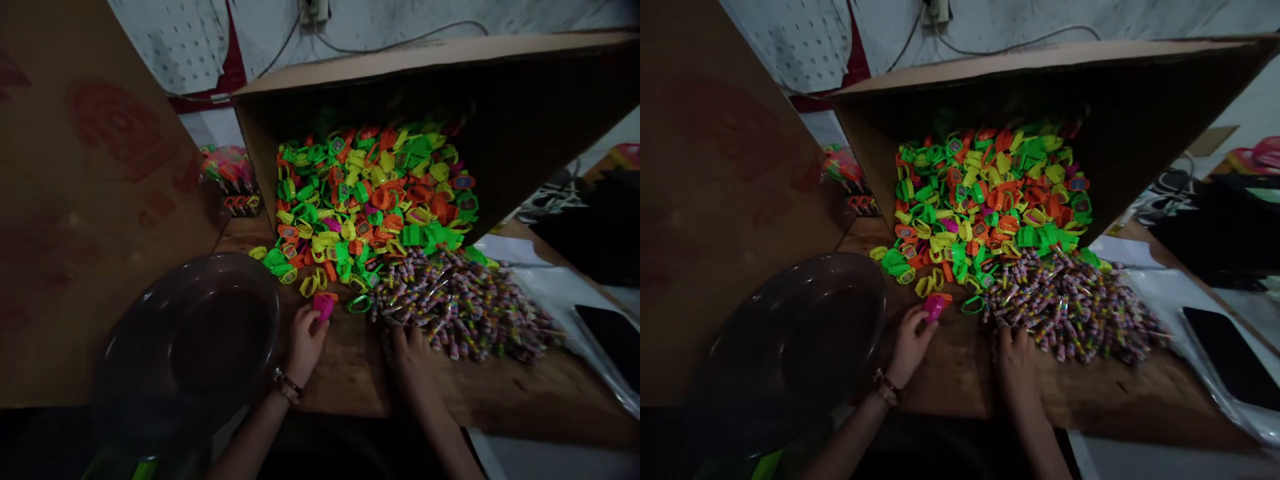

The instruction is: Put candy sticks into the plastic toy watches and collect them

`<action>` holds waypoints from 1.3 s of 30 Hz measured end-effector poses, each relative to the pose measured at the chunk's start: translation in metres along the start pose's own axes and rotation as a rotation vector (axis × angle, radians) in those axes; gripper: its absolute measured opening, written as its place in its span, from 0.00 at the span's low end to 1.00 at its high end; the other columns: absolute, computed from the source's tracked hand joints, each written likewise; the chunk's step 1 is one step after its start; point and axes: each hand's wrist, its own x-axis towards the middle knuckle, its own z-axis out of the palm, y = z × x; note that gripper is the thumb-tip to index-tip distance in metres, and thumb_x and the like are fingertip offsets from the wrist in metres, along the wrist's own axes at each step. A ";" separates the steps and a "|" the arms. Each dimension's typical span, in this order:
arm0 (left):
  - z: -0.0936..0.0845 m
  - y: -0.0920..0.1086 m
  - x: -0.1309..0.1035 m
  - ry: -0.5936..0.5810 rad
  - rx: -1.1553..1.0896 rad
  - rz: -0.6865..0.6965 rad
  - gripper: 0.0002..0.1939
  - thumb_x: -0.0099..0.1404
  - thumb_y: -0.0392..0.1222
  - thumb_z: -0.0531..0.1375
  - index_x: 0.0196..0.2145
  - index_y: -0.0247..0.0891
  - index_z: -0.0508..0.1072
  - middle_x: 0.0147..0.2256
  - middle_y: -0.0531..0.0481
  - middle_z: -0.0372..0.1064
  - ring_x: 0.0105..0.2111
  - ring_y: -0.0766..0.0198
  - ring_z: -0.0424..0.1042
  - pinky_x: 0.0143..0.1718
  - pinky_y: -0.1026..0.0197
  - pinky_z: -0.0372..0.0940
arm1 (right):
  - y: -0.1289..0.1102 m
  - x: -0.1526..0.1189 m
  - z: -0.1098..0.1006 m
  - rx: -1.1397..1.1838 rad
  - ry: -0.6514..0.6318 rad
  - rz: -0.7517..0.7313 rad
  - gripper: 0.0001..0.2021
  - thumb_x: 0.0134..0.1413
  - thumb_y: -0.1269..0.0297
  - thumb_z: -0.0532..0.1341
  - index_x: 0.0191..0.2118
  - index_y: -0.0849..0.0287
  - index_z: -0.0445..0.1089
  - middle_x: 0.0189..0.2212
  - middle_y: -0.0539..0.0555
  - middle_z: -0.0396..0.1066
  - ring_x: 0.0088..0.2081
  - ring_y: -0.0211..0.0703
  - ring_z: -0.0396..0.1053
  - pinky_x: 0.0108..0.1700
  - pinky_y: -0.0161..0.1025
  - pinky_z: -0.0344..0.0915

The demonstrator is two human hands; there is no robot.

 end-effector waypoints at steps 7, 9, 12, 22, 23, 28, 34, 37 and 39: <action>0.003 0.036 -0.005 -0.114 -0.459 -0.257 0.20 0.60 0.55 0.59 0.36 0.32 0.72 0.33 0.43 0.73 0.33 0.62 0.73 0.37 0.59 0.68 | 0.001 0.011 -0.010 0.026 -0.097 -0.067 0.14 0.55 0.79 0.47 0.38 0.62 0.67 0.34 0.60 0.64 0.37 0.50 0.59 0.41 0.44 0.61; 0.003 0.050 -0.008 -0.127 -0.525 -0.273 0.19 0.58 0.53 0.62 0.37 0.35 0.69 0.35 0.46 0.73 0.34 0.62 0.73 0.38 0.60 0.68 | 0.002 0.014 -0.010 0.067 -0.137 -0.092 0.13 0.55 0.79 0.48 0.38 0.63 0.68 0.34 0.61 0.65 0.38 0.51 0.59 0.42 0.45 0.62; 0.001 0.063 -0.007 -0.119 -0.625 -0.266 0.19 0.54 0.49 0.67 0.38 0.39 0.65 0.39 0.49 0.72 0.39 0.63 0.73 0.38 0.63 0.67 | 0.000 0.015 -0.009 0.141 -0.124 -0.041 0.15 0.56 0.78 0.47 0.43 0.64 0.67 0.36 0.62 0.64 0.40 0.51 0.61 0.43 0.47 0.63; -0.003 0.059 -0.001 -0.351 -0.907 -0.603 0.24 0.54 0.42 0.66 0.47 0.39 0.67 0.42 0.47 0.73 0.40 0.62 0.74 0.44 0.59 0.68 | -0.025 -0.006 -0.068 1.072 -0.066 0.117 0.16 0.57 0.66 0.51 0.51 0.57 0.63 0.37 0.54 0.72 0.34 0.40 0.70 0.38 0.37 0.68; -0.002 0.059 -0.002 -0.341 -0.906 -0.585 0.23 0.54 0.42 0.66 0.46 0.38 0.68 0.42 0.47 0.73 0.40 0.63 0.74 0.43 0.59 0.69 | -0.030 -0.008 -0.075 1.091 -0.073 0.118 0.16 0.56 0.66 0.52 0.50 0.57 0.64 0.37 0.54 0.72 0.35 0.41 0.71 0.38 0.37 0.69; 0.002 0.061 -0.011 -0.204 -0.783 -0.368 0.24 0.55 0.45 0.66 0.48 0.41 0.64 0.42 0.48 0.72 0.41 0.62 0.73 0.42 0.57 0.71 | -0.045 -0.003 -0.092 1.033 -0.002 0.079 0.12 0.51 0.70 0.52 0.42 0.57 0.66 0.36 0.54 0.73 0.37 0.42 0.72 0.36 0.36 0.69; -0.001 0.059 -0.016 -0.212 -0.538 -0.127 0.18 0.61 0.45 0.62 0.49 0.45 0.67 0.46 0.48 0.71 0.42 0.62 0.73 0.44 0.58 0.71 | -0.051 -0.004 -0.095 0.981 0.048 0.119 0.10 0.54 0.70 0.53 0.42 0.58 0.65 0.31 0.52 0.73 0.30 0.39 0.72 0.31 0.32 0.69; -0.003 0.062 -0.018 -0.197 -0.432 -0.035 0.15 0.61 0.43 0.62 0.46 0.43 0.69 0.45 0.49 0.72 0.41 0.62 0.74 0.42 0.61 0.71 | -0.052 -0.006 -0.095 0.887 0.092 0.089 0.13 0.54 0.72 0.52 0.45 0.57 0.64 0.36 0.54 0.74 0.35 0.42 0.72 0.35 0.36 0.69; -0.004 0.065 -0.020 -0.186 -0.362 0.023 0.13 0.61 0.42 0.62 0.45 0.42 0.69 0.44 0.49 0.73 0.41 0.63 0.75 0.41 0.64 0.71 | -0.053 -0.008 -0.094 0.795 0.118 0.063 0.14 0.54 0.73 0.51 0.46 0.57 0.64 0.37 0.55 0.72 0.37 0.43 0.72 0.37 0.38 0.69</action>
